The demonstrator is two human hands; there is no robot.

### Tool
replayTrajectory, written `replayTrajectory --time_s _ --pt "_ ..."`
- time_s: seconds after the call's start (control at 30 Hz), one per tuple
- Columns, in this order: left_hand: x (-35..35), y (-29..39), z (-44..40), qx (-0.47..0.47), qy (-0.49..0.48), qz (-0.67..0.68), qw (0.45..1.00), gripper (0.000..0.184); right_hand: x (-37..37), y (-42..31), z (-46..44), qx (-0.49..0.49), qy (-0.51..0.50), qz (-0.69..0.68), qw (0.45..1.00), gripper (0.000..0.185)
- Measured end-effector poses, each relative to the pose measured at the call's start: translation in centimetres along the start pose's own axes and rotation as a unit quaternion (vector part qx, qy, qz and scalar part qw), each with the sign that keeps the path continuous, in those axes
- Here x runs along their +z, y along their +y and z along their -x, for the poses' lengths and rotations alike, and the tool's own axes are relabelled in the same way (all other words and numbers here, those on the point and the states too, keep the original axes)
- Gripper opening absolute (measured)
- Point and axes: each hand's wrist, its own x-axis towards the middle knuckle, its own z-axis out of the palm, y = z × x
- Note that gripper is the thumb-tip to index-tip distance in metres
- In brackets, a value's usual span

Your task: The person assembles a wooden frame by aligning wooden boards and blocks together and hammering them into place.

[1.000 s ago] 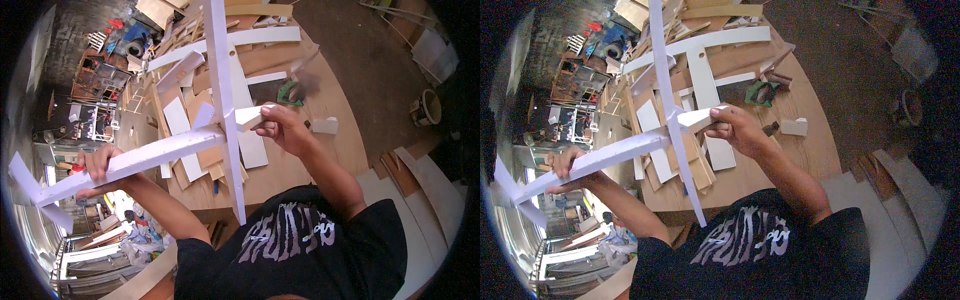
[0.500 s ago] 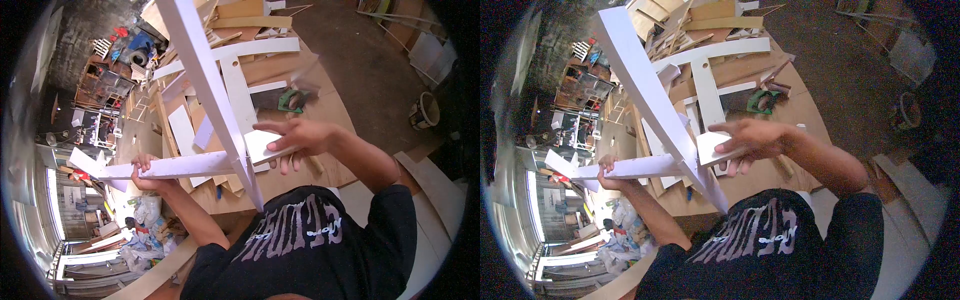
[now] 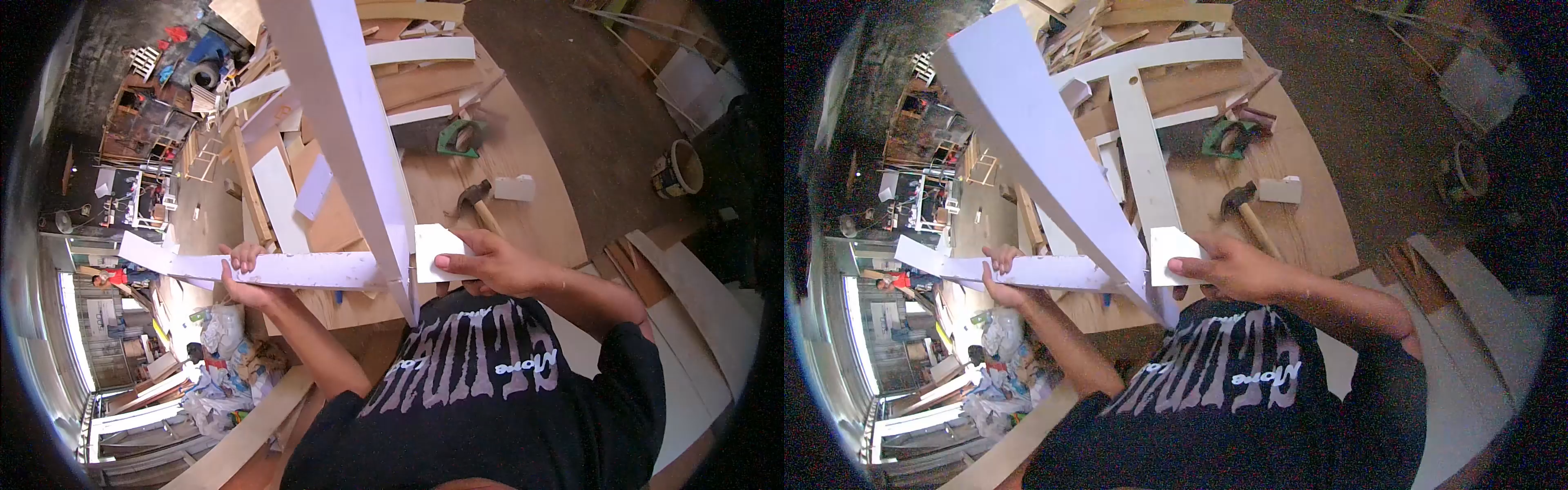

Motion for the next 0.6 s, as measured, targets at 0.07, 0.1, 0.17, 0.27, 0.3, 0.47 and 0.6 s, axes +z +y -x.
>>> replayTrajectory --time_s 0.07,0.1,0.17,0.27,0.3,0.47,0.6 --pt "-0.6 0.4 -0.2 0.001 -0.005 0.003 1.000 0.038 0.1 0.8 0.2 0.040 0.015 0.023 0.999 0.037" --pt "-0.6 0.6 -0.3 -0.001 -0.015 0.002 1.000 0.041 0.5 0.7 0.4 0.042 0.017 0.022 0.999 0.037" --pt "-0.4 0.6 -0.2 -0.001 -0.024 0.002 1.000 0.044 1.5 0.3 0.7 0.043 0.017 -0.021 0.999 0.035" --pt "1.5 0.1 -0.1 0.028 -0.029 -0.024 0.999 0.049 1.8 0.2 0.6 0.036 0.074 -0.007 0.997 0.035" --pt "1.6 0.1 -0.3 0.032 -0.039 -0.021 0.998 0.049 1.7 0.1 0.5 0.035 0.073 -0.007 0.997 0.035" --pt "2.1 0.5 -0.5 0.024 -0.091 -0.029 0.995 0.055 1.3 1.0 -0.2 0.001 0.065 -0.024 0.998 0.036" --pt "2.3 0.2 -0.4 0.054 -0.079 -0.028 0.995 0.059 1.1 0.0 -0.6 -0.020 0.087 -0.039 0.995 0.037"
